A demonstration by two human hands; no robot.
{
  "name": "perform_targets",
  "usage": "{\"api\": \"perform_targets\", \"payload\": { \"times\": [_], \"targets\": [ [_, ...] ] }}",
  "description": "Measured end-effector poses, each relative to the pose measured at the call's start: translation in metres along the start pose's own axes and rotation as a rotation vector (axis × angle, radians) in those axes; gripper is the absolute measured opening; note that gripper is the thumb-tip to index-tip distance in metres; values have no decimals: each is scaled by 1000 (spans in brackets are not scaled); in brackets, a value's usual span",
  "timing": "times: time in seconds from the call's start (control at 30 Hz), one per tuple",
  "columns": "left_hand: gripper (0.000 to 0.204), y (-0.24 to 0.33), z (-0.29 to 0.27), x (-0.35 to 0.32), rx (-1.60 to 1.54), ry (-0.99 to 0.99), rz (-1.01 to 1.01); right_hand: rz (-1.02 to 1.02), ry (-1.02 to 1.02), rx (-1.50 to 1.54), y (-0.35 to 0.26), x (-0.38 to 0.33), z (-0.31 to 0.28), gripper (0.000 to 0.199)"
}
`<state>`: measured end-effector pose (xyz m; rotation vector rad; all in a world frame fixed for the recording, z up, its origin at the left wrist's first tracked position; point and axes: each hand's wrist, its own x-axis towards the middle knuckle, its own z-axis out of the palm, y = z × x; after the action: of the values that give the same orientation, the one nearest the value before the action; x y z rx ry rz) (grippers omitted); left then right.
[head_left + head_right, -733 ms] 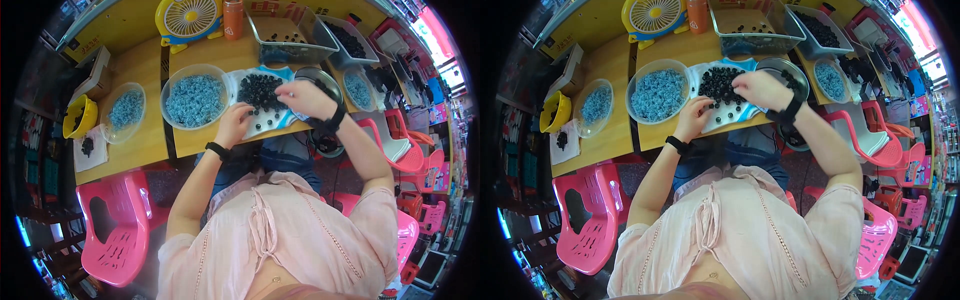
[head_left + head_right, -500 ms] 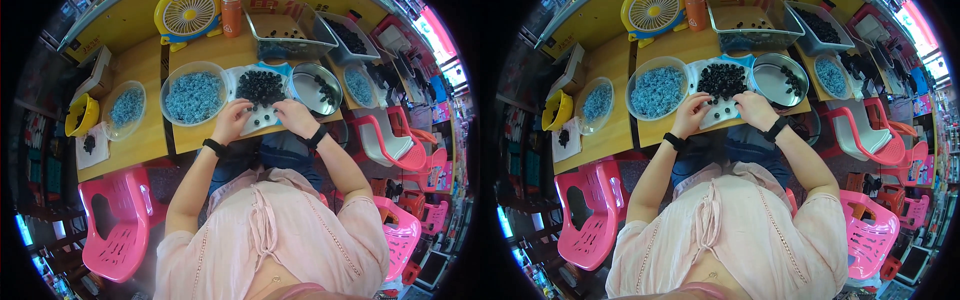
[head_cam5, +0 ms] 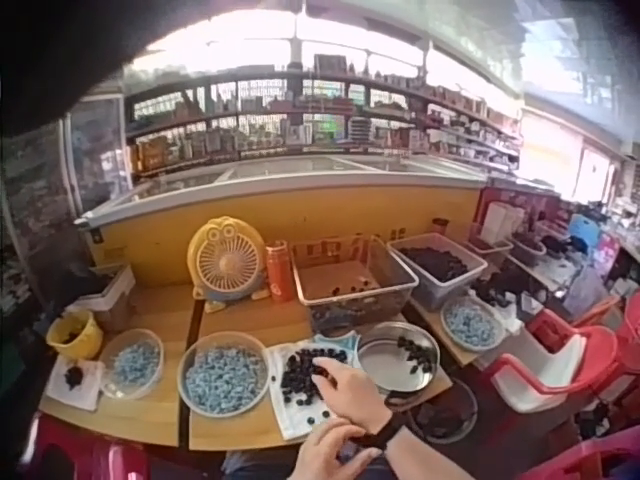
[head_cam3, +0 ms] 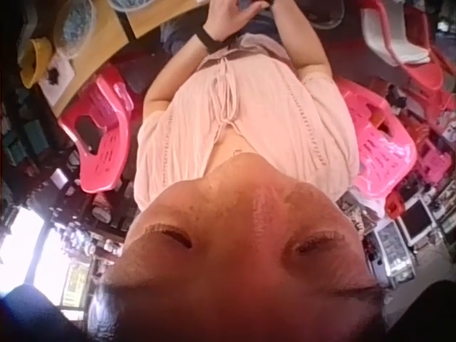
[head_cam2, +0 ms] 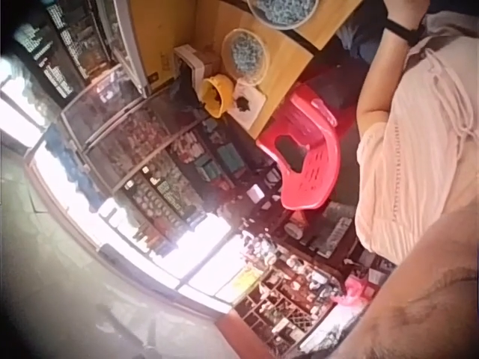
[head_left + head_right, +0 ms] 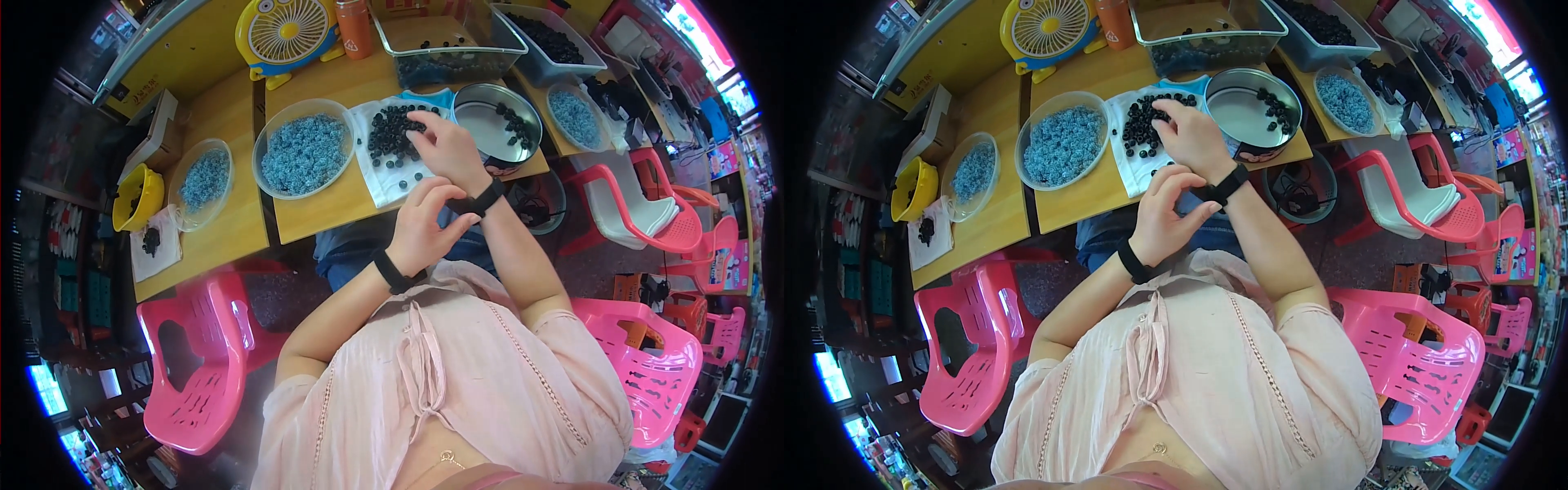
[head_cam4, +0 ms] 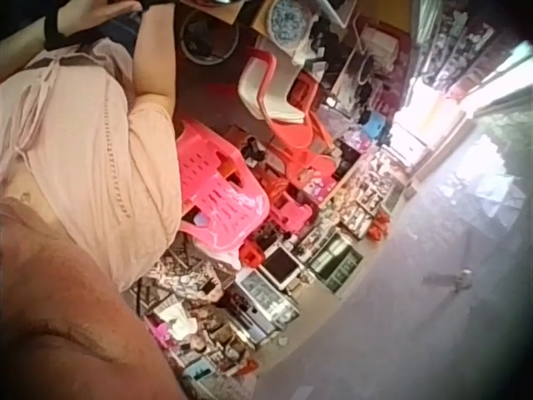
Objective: The person inspects and sorts small black plastic components by hand on a workbench.
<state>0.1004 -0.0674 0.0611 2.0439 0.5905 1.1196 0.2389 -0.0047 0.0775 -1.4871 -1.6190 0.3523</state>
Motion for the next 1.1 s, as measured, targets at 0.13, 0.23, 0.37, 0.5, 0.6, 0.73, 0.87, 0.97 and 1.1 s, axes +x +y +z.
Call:
{"api": "perform_targets", "payload": {
  "times": [0.13, 0.23, 0.37, 0.5, 0.6, 0.73, 0.87, 0.97, 1.1],
  "targets": [
    [63, -4, 11, -14, -54, 246, -111, 226, 131, 455, -14, 2, -5, 28],
    [64, -16, 19, -28, -438, 270, -399, 395, 113, 997, -21, -4, -11, 30],
    [34, -8, 17, -35, -743, -33, -584, 367, 185, 1106, -15, -13, 0, 30],
    [23, -11, 14, -43, -766, -10, -608, 92, 303, 424, -2, -23, 13, 27],
    [23, -8, 15, -45, -790, -21, -762, -463, 443, -29, 5, -22, 11, 25],
    [25, -6, 14, -41, -820, -31, -705, -552, 493, -18, 2, -23, 7, 23],
    [28, -12, 16, -43, -837, -111, -713, -186, 412, 403, 3, -37, 11, 25],
    [28, -14, 21, -47, -793, -160, -722, 94, 371, 768, 1, -44, 7, 27],
    [34, -22, 24, -53, -667, -256, -740, 320, 310, 979, 6, -54, 2, 28]
  ]
}}
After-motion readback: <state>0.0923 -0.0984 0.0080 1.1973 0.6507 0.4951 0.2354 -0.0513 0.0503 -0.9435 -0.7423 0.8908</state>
